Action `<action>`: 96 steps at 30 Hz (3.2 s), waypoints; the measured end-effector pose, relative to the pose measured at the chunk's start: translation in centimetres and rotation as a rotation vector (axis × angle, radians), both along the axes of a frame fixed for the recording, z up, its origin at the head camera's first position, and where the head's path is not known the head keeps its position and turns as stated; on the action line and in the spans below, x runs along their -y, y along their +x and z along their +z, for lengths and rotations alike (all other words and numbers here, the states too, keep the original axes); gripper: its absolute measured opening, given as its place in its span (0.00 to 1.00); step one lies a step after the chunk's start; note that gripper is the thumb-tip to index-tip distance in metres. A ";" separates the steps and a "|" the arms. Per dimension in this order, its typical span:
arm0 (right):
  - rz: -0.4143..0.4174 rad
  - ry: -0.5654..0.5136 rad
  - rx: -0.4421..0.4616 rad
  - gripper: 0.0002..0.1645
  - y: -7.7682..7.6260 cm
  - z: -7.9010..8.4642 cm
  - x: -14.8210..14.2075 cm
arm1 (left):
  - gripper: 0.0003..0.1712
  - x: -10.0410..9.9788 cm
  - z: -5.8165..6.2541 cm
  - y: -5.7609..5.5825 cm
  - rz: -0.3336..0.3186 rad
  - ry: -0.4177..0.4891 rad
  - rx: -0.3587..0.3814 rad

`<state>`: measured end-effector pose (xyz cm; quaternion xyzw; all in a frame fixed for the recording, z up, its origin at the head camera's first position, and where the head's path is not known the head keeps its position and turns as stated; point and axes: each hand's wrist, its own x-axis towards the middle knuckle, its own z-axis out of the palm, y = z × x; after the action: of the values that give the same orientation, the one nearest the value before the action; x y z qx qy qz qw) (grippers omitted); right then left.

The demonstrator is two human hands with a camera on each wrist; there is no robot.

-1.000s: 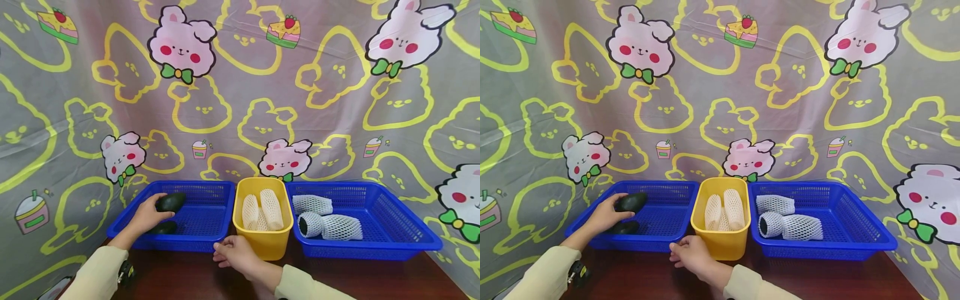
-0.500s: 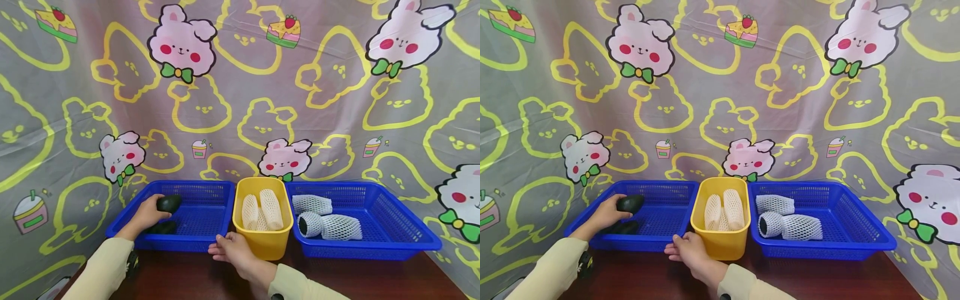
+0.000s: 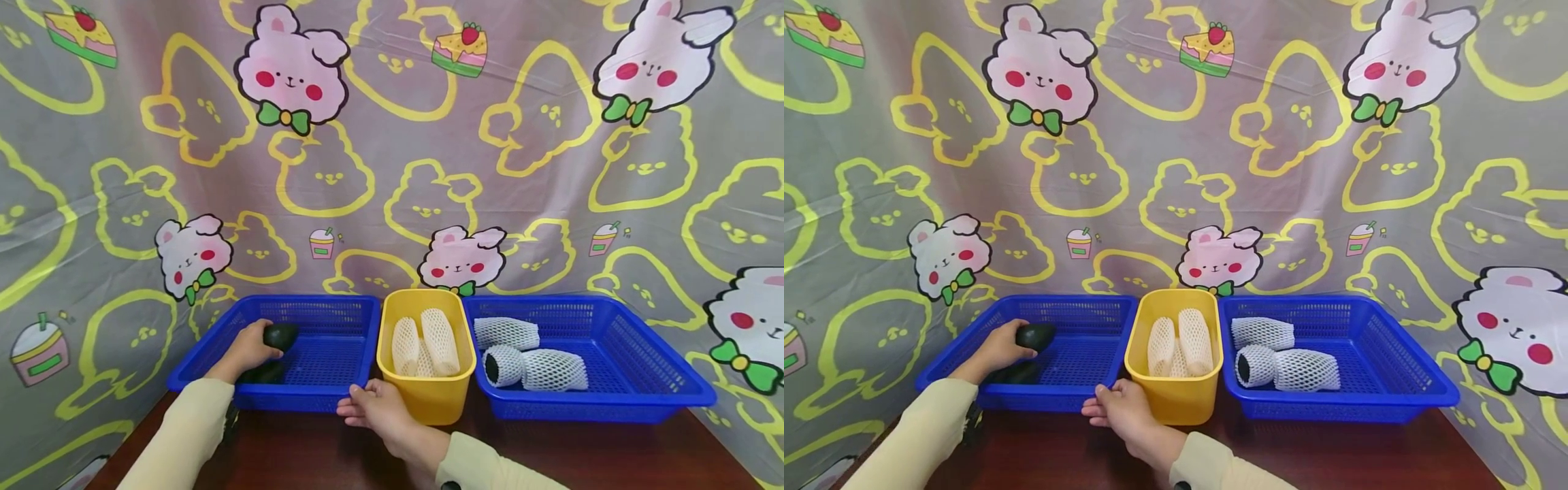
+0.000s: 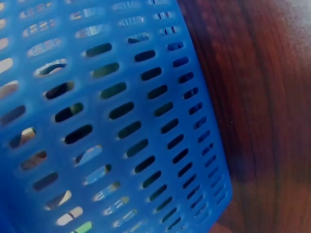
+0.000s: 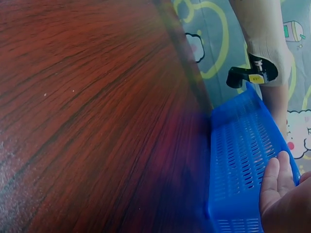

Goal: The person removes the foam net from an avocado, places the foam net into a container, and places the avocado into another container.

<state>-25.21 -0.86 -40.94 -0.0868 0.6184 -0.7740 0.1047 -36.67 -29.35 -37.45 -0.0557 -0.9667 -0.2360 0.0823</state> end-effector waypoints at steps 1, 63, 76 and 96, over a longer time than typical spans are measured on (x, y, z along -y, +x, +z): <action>0.000 0.002 -0.001 0.08 0.0 0.0 0.0 | 0.43 0.0 0.0 0.0 0.001 -0.006 -0.002; 0.008 0.043 0.019 0.08 0.2 0.4 -0.1 | 0.36 -0.2 -0.2 -0.6 0.009 -0.145 0.176; 0.069 0.097 -0.008 0.08 1.0 0.3 -0.9 | 0.37 -0.1 0.2 -0.2 -0.011 -0.160 0.148; 0.213 0.194 -0.187 0.08 2.6 3.1 -4.8 | 0.40 -2.4 2.9 2.7 -0.070 -0.063 0.047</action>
<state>-22.63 3.96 -37.89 -0.2131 0.6846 -0.6837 0.1358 -33.98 -26.97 -34.58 -0.0867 -0.9727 -0.2095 0.0496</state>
